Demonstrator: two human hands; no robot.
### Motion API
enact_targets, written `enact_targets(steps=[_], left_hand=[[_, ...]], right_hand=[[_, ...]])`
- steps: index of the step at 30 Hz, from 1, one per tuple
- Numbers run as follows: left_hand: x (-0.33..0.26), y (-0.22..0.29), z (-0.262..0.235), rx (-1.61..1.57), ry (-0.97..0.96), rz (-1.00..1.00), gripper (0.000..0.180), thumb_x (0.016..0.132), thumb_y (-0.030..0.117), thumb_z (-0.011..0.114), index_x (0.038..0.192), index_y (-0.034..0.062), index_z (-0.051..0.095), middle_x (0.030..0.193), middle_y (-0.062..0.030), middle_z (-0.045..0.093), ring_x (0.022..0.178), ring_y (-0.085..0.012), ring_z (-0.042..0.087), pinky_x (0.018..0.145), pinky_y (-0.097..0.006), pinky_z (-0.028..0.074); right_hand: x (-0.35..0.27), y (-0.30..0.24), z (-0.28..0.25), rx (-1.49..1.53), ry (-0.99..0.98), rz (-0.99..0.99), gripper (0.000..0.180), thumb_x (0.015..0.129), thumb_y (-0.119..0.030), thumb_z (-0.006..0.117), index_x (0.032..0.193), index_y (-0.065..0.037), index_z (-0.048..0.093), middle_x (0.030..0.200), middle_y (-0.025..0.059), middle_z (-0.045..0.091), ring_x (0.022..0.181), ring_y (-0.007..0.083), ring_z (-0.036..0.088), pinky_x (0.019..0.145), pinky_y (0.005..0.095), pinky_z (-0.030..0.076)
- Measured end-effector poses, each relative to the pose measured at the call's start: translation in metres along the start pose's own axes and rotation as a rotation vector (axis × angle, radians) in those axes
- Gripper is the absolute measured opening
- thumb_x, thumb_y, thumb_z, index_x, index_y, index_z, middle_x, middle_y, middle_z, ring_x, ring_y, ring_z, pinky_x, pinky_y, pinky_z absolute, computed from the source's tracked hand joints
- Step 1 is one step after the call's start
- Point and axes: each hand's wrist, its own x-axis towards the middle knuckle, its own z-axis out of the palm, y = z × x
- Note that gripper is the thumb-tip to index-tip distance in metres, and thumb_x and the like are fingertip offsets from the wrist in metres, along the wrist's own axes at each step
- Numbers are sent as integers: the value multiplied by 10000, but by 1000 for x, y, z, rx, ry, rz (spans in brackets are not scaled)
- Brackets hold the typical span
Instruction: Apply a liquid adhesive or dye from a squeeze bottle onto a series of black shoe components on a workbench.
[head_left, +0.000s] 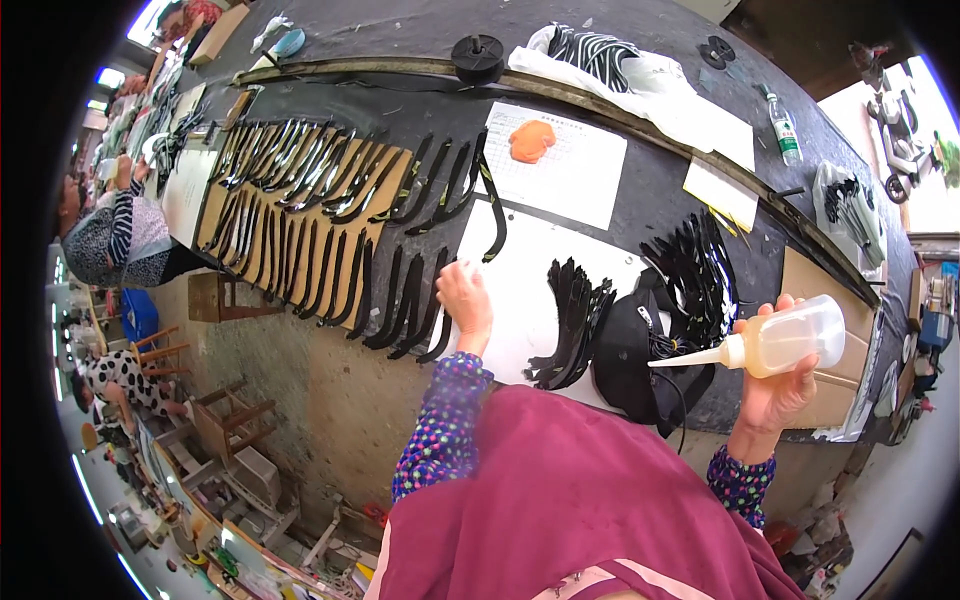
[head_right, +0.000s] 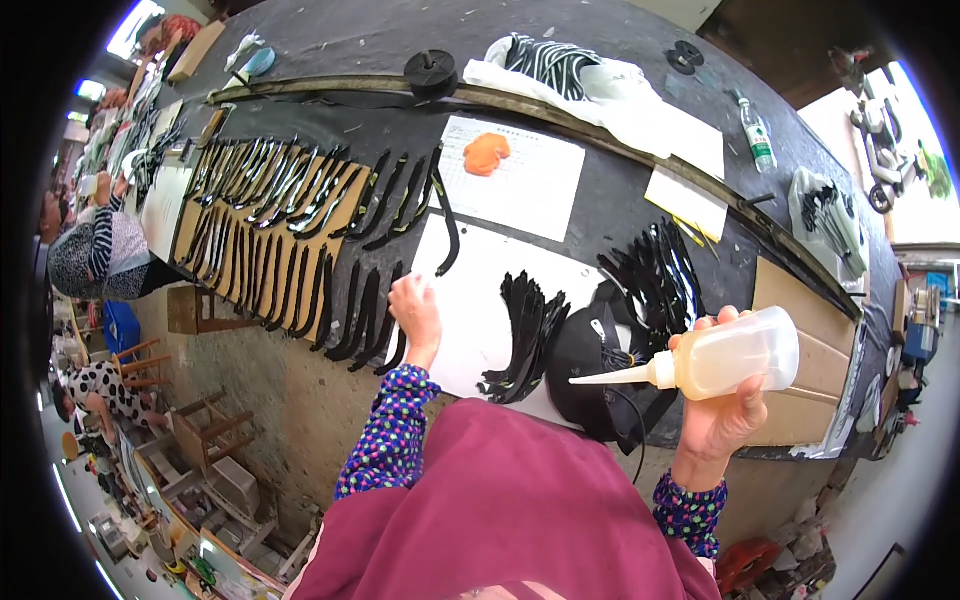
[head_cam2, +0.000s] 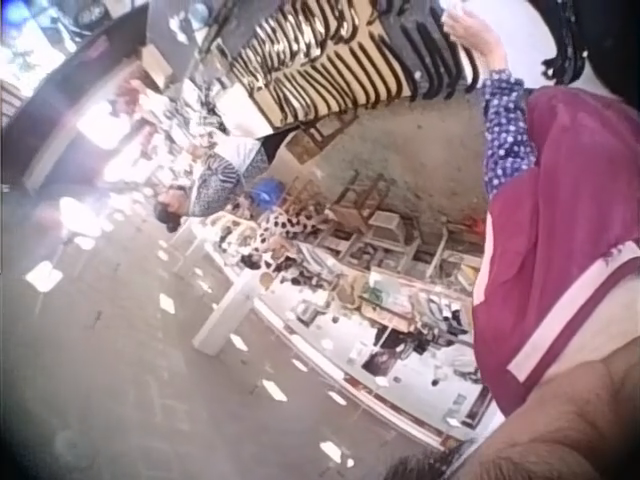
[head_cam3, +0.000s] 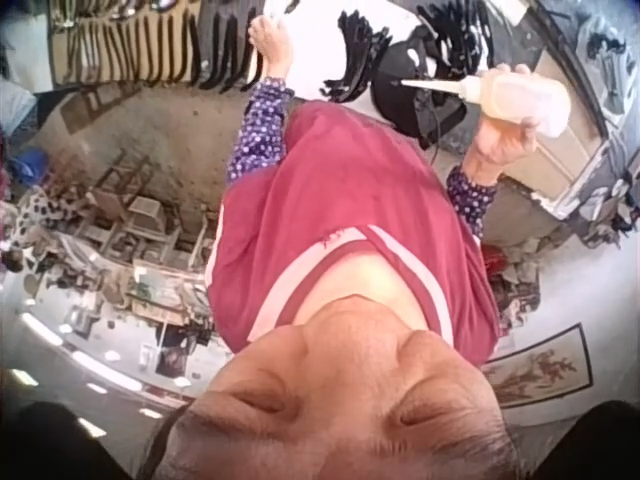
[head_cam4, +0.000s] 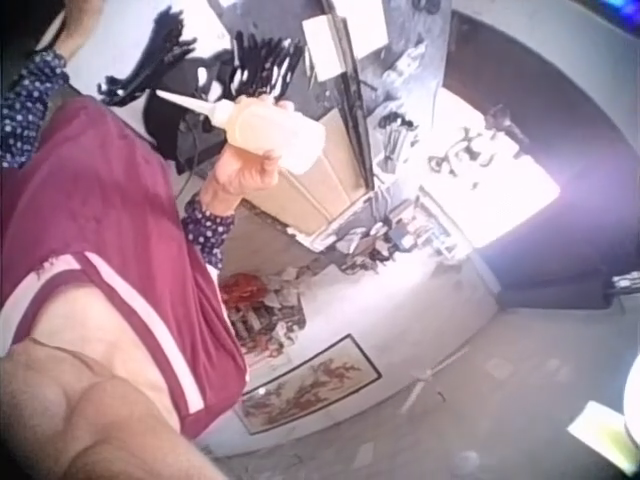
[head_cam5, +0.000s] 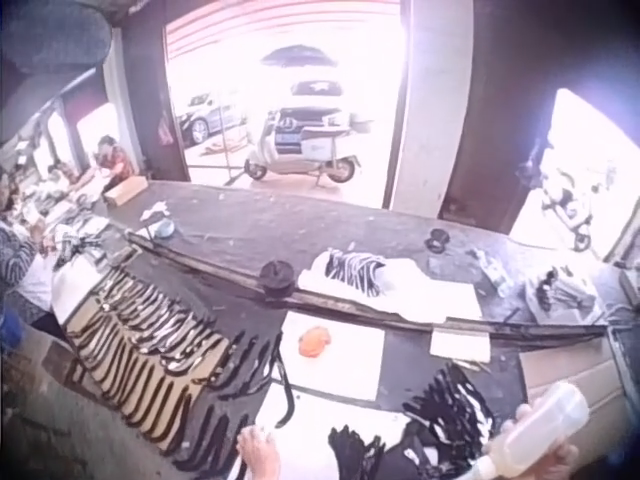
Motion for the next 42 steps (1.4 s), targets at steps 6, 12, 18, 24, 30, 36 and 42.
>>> enact_targets(steps=[6,12,18,24,30,36,42], left_hand=[[39,38,31,11,-149,205,262,746,143,584,989,85,503,965,-87,487,932,-273,457,770,-392,368],[45,26,36,54,-136,343,323,753,101,561,1065,95,479,983,-72,490,935,-250,471,766,-383,386],[65,31,40,70,-176,376,294,783,107,540,1068,80,478,966,-85,489,922,-261,472,745,-384,386],[81,28,43,100,-201,394,290,793,111,545,1077,100,485,1014,-88,487,960,-266,465,772,-399,386],[24,41,32,-178,-359,254,317,743,103,587,1023,-18,502,987,-156,504,953,-301,472,834,-387,372],[-129,75,8,-128,-634,-46,762,595,348,749,1142,-36,383,1058,-187,477,1012,-321,444,868,-413,350],[-134,63,27,-297,-771,-323,631,524,228,796,987,-85,502,912,-188,590,848,-272,580,778,-360,446]], right_hand=[[-6,-2,-5,22,36,8,700,656,-263,726,1205,-43,352,1165,112,440,1054,292,447,850,529,400],[-14,-7,-21,77,61,-33,688,685,-236,709,1226,-41,333,1203,123,428,1086,296,434,886,543,359],[-22,-4,-22,29,159,-48,693,666,-257,719,1208,-35,349,1176,118,431,1070,296,439,856,537,392],[-31,-7,-25,10,196,-54,698,665,-263,718,1212,-36,348,1179,117,423,1081,297,434,862,538,389],[-43,-10,-36,93,159,-75,711,703,-236,700,1253,-30,300,1215,133,429,1095,294,441,900,560,345],[-44,-19,-54,69,227,-85,692,648,-278,726,1189,-39,366,1138,108,426,1067,301,440,851,526,399],[-34,-41,-85,205,71,-34,668,699,-276,696,1223,-35,359,1198,126,443,1072,284,461,880,539,356]])
